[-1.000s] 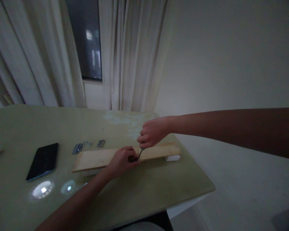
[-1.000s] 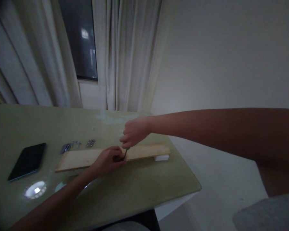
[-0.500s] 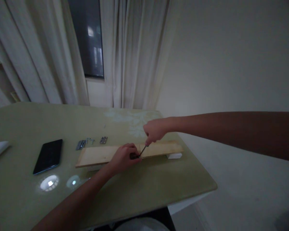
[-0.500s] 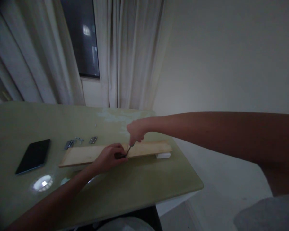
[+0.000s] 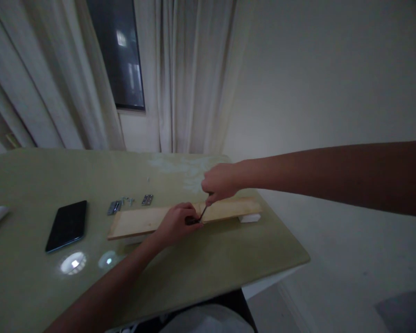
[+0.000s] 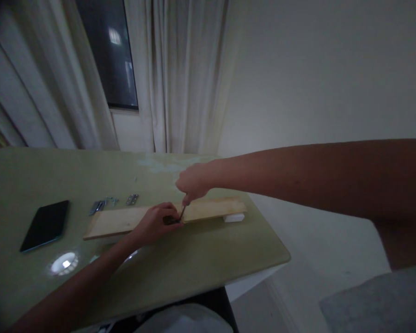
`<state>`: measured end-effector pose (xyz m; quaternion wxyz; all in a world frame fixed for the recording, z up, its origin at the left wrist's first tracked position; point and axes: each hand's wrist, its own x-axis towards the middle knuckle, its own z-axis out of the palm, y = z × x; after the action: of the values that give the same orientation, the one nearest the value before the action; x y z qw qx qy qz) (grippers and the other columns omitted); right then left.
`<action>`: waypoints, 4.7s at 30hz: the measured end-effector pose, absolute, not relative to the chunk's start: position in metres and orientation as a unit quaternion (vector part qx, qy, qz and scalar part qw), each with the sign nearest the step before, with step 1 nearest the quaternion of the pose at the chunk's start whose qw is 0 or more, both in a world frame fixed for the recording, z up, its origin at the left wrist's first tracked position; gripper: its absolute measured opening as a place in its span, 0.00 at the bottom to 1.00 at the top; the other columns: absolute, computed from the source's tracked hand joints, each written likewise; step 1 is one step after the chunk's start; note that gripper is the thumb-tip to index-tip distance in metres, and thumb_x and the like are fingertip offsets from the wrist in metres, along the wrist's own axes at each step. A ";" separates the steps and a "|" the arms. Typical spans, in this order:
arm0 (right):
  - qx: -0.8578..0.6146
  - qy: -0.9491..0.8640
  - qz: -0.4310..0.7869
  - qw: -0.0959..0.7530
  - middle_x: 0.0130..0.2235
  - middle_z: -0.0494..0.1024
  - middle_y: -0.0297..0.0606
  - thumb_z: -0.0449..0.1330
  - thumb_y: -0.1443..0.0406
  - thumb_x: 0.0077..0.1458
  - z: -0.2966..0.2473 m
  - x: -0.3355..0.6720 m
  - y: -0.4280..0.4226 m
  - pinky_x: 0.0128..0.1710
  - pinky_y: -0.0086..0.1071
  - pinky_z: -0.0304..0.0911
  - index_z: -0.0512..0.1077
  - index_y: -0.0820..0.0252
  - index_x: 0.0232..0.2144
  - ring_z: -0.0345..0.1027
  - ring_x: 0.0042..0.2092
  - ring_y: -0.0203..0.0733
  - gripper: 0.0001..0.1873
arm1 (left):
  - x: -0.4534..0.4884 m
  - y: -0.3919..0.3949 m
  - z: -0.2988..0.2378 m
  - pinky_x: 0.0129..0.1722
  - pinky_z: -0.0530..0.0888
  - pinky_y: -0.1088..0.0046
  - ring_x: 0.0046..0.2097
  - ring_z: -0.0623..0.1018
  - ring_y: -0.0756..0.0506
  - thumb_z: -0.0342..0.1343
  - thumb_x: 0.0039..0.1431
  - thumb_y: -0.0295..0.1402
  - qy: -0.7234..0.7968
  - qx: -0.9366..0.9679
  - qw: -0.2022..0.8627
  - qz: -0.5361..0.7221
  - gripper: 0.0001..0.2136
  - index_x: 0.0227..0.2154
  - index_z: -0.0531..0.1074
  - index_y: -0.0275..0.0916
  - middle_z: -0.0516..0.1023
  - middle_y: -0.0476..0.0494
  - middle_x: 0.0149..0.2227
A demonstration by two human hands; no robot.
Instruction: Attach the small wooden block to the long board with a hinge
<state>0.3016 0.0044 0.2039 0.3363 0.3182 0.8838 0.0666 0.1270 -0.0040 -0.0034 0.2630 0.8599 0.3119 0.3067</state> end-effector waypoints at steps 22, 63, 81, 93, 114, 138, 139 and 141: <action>0.285 0.881 0.099 0.364 0.40 0.83 0.46 0.67 0.56 0.62 0.206 0.286 0.006 0.38 0.37 0.62 0.81 0.64 0.42 0.77 0.41 0.49 0.15 | 0.127 -0.003 -0.004 0.38 0.67 0.73 0.37 0.76 0.47 0.70 0.58 0.32 0.308 0.864 0.252 0.310 0.05 0.30 0.80 0.40 0.79 0.47 0.36; 0.240 0.901 0.106 0.345 0.37 0.84 0.42 0.69 0.62 0.57 0.193 0.272 0.006 0.43 0.39 0.66 0.83 0.59 0.36 0.78 0.45 0.50 0.06 | 0.127 -0.002 -0.008 0.38 0.69 0.72 0.36 0.78 0.47 0.69 0.58 0.34 0.315 0.860 0.252 0.311 0.04 0.30 0.82 0.41 0.81 0.46 0.36; 0.335 0.848 0.030 0.409 0.33 0.82 0.40 0.68 0.54 0.60 0.187 0.273 0.020 0.39 0.38 0.65 0.83 0.62 0.37 0.76 0.38 0.47 0.16 | 0.128 0.000 -0.012 0.38 0.71 0.72 0.36 0.79 0.46 0.69 0.59 0.36 0.309 0.863 0.251 0.312 0.05 0.32 0.84 0.41 0.82 0.45 0.37; 0.194 0.902 0.150 0.355 0.40 0.85 0.41 0.69 0.62 0.59 0.182 0.275 0.001 0.44 0.39 0.65 0.83 0.55 0.40 0.78 0.47 0.50 0.07 | 0.128 -0.001 -0.011 0.38 0.70 0.72 0.36 0.79 0.47 0.70 0.58 0.34 0.320 0.857 0.251 0.317 0.04 0.31 0.83 0.41 0.81 0.46 0.36; 0.545 0.798 -0.157 -0.204 0.29 0.71 0.32 0.58 0.54 0.69 0.055 0.404 -0.047 0.34 0.30 0.55 0.69 0.59 0.32 0.66 0.33 0.37 0.17 | 0.109 0.000 0.000 0.60 0.72 0.49 0.57 0.76 0.32 0.70 0.56 0.40 0.331 0.897 0.160 0.245 0.25 0.56 0.77 0.41 0.77 0.34 0.57; 0.332 0.769 -0.256 -0.483 0.33 0.78 0.31 0.69 0.64 0.61 0.049 0.319 -0.043 0.35 0.28 0.61 0.81 0.57 0.38 0.68 0.33 0.33 0.04 | 0.080 -0.013 0.028 0.58 0.71 0.59 0.57 0.78 0.35 0.59 0.63 0.60 0.233 0.612 0.676 0.338 0.28 0.53 0.79 0.43 0.81 0.36 0.54; 0.326 0.770 -0.241 -0.492 0.33 0.78 0.32 0.68 0.64 0.61 0.047 0.318 -0.043 0.36 0.28 0.62 0.80 0.57 0.38 0.69 0.34 0.33 0.04 | 0.077 -0.013 0.028 0.59 0.71 0.59 0.57 0.78 0.36 0.56 0.66 0.59 0.247 0.608 0.676 0.336 0.27 0.54 0.79 0.44 0.81 0.36 0.54; 0.311 0.772 -0.221 -0.508 0.36 0.80 0.34 0.67 0.65 0.62 0.043 0.315 -0.041 0.38 0.28 0.64 0.80 0.57 0.41 0.72 0.36 0.34 0.04 | 0.069 -0.013 0.027 0.59 0.72 0.59 0.58 0.78 0.37 0.59 0.67 0.54 0.270 0.604 0.678 0.321 0.22 0.54 0.78 0.46 0.81 0.38 0.55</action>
<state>0.3151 -0.0414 0.0427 -0.5080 0.3113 0.7723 -0.2206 0.0693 -0.0127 0.0271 0.6776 0.6044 0.2695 0.3207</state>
